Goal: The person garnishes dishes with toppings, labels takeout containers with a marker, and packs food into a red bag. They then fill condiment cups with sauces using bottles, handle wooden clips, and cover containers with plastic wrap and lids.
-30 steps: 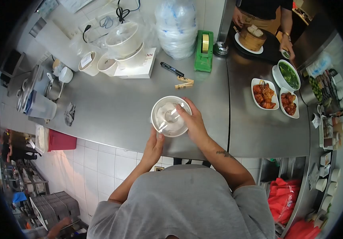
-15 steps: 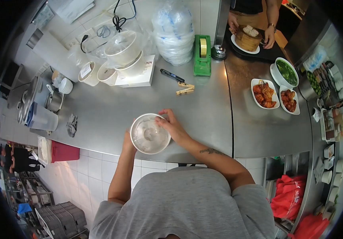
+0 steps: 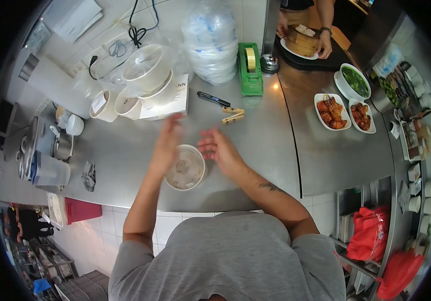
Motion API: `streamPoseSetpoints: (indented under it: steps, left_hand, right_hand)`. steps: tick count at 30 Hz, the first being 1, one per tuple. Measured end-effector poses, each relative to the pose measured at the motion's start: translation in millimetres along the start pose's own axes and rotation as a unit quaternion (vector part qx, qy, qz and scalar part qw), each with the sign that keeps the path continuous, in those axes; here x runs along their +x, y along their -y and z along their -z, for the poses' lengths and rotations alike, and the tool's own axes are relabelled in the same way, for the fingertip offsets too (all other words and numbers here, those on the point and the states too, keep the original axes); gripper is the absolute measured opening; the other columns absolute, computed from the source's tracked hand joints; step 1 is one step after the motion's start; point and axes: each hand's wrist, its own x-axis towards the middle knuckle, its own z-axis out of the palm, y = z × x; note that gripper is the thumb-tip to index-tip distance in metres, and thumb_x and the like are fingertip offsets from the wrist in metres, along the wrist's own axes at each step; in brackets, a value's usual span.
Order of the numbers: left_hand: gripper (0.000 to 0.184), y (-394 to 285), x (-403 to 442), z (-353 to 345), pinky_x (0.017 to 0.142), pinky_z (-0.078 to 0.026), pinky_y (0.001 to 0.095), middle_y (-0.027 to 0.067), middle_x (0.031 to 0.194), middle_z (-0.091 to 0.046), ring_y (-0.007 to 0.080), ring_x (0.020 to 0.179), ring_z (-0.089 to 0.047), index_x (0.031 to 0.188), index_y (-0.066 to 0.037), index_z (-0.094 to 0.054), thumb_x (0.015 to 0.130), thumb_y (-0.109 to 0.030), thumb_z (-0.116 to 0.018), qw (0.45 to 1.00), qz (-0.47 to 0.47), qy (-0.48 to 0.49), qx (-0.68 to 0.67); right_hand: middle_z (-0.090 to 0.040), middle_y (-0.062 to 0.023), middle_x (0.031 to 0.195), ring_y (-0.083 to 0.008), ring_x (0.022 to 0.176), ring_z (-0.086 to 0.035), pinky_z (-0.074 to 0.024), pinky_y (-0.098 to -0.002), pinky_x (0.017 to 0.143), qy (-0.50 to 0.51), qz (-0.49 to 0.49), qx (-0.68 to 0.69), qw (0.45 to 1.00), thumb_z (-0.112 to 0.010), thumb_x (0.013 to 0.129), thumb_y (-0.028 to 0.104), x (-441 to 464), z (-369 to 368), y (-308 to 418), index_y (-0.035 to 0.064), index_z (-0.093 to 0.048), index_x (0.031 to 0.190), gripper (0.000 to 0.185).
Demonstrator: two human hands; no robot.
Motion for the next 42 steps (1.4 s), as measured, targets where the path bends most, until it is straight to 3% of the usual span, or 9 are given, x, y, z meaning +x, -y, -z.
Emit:
streamPoseSetpoints:
  steps: [3,8,15,19,26,30,33,38,42]
  left_hand:
    - [0.036,-9,17,-43,0.08,-0.043,0.0364,0.0132,0.111,-0.056,0.0276,0.1,-0.056,0.123,-0.01,-0.048,0.095,-0.032,-0.043,0.972,-0.089,0.185,0.117]
    - [0.026,55,122,-73,0.079,-0.046,0.0464,0.0196,0.09,-0.064,0.0396,0.089,-0.061,0.103,-0.008,-0.061,0.091,-0.028,-0.048,0.962,-0.038,0.049,0.267]
    - [0.026,114,171,-81,0.077,-0.049,0.0451,0.0212,0.093,-0.064,0.0364,0.091,-0.062,0.101,-0.008,-0.059,0.083,-0.025,-0.056,0.929,0.102,0.007,0.355]
    - [0.027,72,146,-76,0.067,-0.048,0.0453,0.0164,0.079,-0.063,0.0356,0.076,-0.062,0.106,-0.01,-0.055,0.081,-0.019,-0.057,0.955,-0.029,-0.133,0.263]
    - [0.021,-40,-18,-123,0.052,-0.042,0.0321,0.0041,0.064,-0.048,0.0175,0.057,-0.05,0.098,-0.007,-0.049,0.082,-0.013,-0.061,0.99,-0.001,-0.064,-0.127]
    - [0.026,-32,-57,-130,0.048,-0.033,0.0266,-0.0015,0.06,-0.041,0.014,0.052,-0.039,0.07,-0.012,-0.049,0.089,-0.027,-0.06,0.837,0.258,-0.044,-0.481]
    - [0.041,-15,-64,-98,0.047,-0.026,0.0264,-0.0018,0.053,-0.033,0.0129,0.048,-0.032,0.06,-0.013,-0.04,0.092,-0.034,-0.053,0.758,0.183,-0.022,-0.626]
    - [0.046,-32,-63,9,0.048,-0.033,0.0234,0.0015,0.059,-0.045,0.0111,0.049,-0.041,0.068,-0.01,-0.048,0.093,-0.049,-0.046,0.849,0.004,-0.325,-0.417]
    - [0.041,4,-94,27,0.05,-0.044,0.0232,0.0037,0.07,-0.053,0.0119,0.055,-0.051,0.083,-0.004,-0.054,0.093,-0.043,-0.049,0.886,0.043,-0.263,-0.378]
  right_hand:
    - [-0.057,-0.0051,0.098,-0.016,0.083,-0.055,-0.0457,-0.0313,0.073,-0.047,-0.013,0.196,0.979,-0.039,0.096,0.044,-5,-7,21,0.0082,-0.053,0.11,0.041]
    - [-0.055,-0.0001,0.076,-0.0108,0.067,-0.052,-0.0435,-0.0258,0.063,-0.11,-0.013,0.109,0.988,-0.047,0.096,0.028,-14,47,12,0.0089,-0.056,0.096,0.021]
    - [-0.048,0.0014,0.066,-0.0086,0.059,-0.044,-0.0341,-0.0227,0.054,-0.122,0.04,-0.111,0.986,-0.045,0.096,0.021,-57,48,-3,0.0062,-0.055,0.098,0.018]
    - [-0.048,0.0007,0.068,-0.0071,0.061,-0.042,-0.0337,-0.0211,0.056,-0.165,0.08,-0.252,0.95,-0.044,0.097,0.024,-72,50,7,0.0053,-0.054,0.103,0.022]
    - [-0.056,-0.0227,0.091,-0.0373,0.086,-0.056,-0.0433,-0.0408,0.076,-0.083,0.222,-0.458,0.857,-0.046,0.094,0.034,-89,43,4,-0.0021,-0.049,0.096,0.036]
    - [-0.058,-0.0237,0.09,-0.0395,0.085,-0.056,-0.0432,-0.0427,0.075,-0.031,0.209,-0.549,0.809,-0.044,0.095,0.035,-124,41,-23,-0.0017,-0.05,0.096,0.037]
    - [-0.058,-0.0226,0.09,-0.0379,0.085,-0.057,-0.0435,-0.0421,0.074,0.09,0.128,-0.544,0.824,-0.045,0.094,0.038,-150,35,-51,-0.0011,-0.05,0.096,0.039]
    - [-0.057,-0.0144,0.083,-0.0253,0.078,-0.056,-0.0439,-0.0359,0.071,0.115,0.098,-0.495,0.856,-0.047,0.094,0.029,-187,51,-53,0.0013,-0.055,0.097,0.029]
    - [-0.055,-0.004,0.077,-0.0106,0.071,-0.049,-0.0417,-0.0262,0.064,-0.027,0.028,-0.377,0.925,-0.049,0.092,0.019,-203,63,-16,0.0038,-0.058,0.097,0.019]
